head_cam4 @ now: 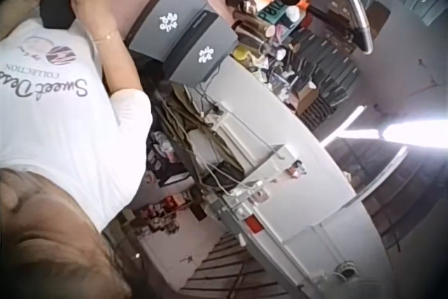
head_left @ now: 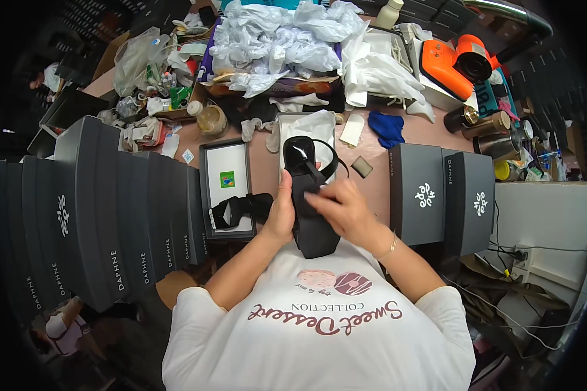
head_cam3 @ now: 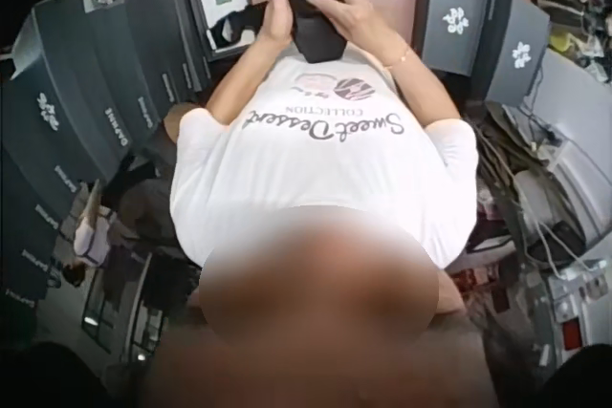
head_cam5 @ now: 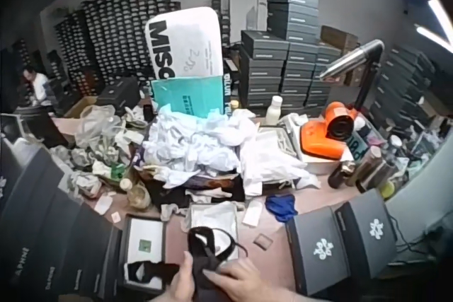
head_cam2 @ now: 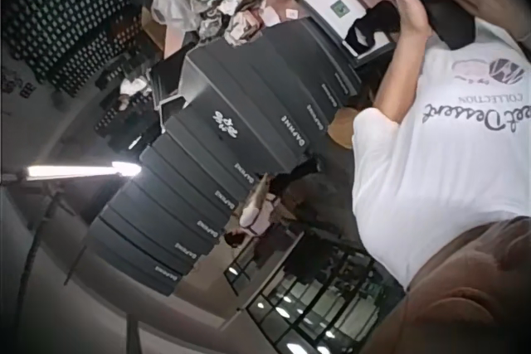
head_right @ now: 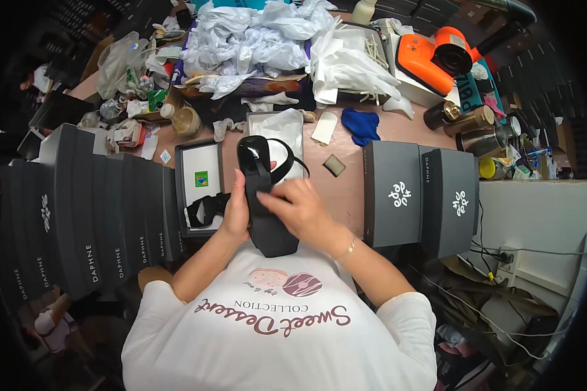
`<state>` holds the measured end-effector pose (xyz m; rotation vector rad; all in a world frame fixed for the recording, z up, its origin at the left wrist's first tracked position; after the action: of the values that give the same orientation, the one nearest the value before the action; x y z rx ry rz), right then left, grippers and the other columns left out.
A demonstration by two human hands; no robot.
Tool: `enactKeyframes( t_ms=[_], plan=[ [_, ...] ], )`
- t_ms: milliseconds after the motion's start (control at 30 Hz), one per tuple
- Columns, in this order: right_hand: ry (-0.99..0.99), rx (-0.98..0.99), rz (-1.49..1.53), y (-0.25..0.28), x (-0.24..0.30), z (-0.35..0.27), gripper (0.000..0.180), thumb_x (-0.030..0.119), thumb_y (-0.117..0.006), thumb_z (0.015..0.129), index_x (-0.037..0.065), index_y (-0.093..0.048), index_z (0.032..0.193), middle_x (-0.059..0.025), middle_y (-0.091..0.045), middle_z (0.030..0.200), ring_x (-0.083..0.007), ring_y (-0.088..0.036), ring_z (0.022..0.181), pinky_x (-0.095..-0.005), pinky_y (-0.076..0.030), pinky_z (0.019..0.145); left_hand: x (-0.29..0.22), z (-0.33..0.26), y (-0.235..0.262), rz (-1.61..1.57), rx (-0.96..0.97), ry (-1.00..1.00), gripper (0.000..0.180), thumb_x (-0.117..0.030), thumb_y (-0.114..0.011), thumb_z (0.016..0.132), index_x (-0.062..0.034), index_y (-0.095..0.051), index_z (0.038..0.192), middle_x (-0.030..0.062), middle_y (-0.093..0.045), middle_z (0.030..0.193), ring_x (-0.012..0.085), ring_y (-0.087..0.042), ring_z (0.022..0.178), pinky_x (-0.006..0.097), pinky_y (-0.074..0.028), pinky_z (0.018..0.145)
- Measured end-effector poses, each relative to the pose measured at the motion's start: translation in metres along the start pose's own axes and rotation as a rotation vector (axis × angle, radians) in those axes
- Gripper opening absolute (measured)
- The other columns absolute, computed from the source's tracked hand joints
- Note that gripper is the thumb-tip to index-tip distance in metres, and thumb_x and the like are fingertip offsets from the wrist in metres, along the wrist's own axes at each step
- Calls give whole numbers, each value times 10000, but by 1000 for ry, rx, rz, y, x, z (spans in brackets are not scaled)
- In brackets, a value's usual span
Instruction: Packaging black high-heeled shoes into boxes with protective materials.
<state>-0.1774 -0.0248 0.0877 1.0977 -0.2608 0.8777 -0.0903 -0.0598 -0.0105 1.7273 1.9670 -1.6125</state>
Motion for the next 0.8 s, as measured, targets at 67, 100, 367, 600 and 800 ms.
enactKeyframes(
  t_ms=[67, 100, 367, 600, 800],
  plan=[
    [58, -127, 47, 5, 2, 31, 385, -44, -660, 709, 62, -668, 1079, -124, -539, 922, -296, -514, 832, -377, -427, 714, 2, -6, -10, 37, 16, 38, 690, -586, -238, 981, -41, -416, 1364, 117, -536, 1249, 192, -558, 1139, 310, -479, 925],
    [28, -122, 38, 0, 6, 35, 356, -26, -657, 725, 54, -670, 1071, -121, -538, 907, -281, -520, 824, -372, -431, 698, 6, -4, -2, -10, 80, 46, 678, -574, -244, 986, -39, -417, 1363, 116, -534, 1264, 188, -552, 1138, 305, -462, 943],
    [88, 58, -4, -1, 47, 19, 281, 45, -682, 725, 82, -698, 1003, -57, -551, 853, -230, -507, 746, -345, -413, 670, -16, -22, -3, 61, 27, -156, 699, -609, -244, 971, -42, -466, 1313, 50, -613, 960, 135, -602, 906, 264, -484, 833],
    [-167, 294, 176, -31, 1, -11, 235, 11, -674, 761, 28, -686, 995, -107, -584, 882, -290, -559, 815, -380, -445, 718, 38, 31, 62, -49, -187, 85, 607, -600, -324, 960, -57, -587, 890, 67, -610, 747, 174, -615, 676, 281, -524, 649],
    [-528, 196, 178, -26, -82, -43, 233, 58, -654, 817, -6, -668, 1041, -152, -603, 924, -320, -578, 850, -375, -467, 757, -32, -26, 131, 1366, -273, -329, 446, -71, -600, 780, -3, -569, 1220, 172, -646, 1043, 303, -621, 977, 361, -496, 852]
  ],
)
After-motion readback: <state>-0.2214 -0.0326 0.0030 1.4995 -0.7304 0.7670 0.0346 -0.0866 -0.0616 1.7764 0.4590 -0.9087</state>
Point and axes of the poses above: each hand's wrist, its own z-axis towards the middle knuckle, its own y-axis out of the back of the hand, x = y × z, the point moved 10 cm from there along z, towards the middle knuckle
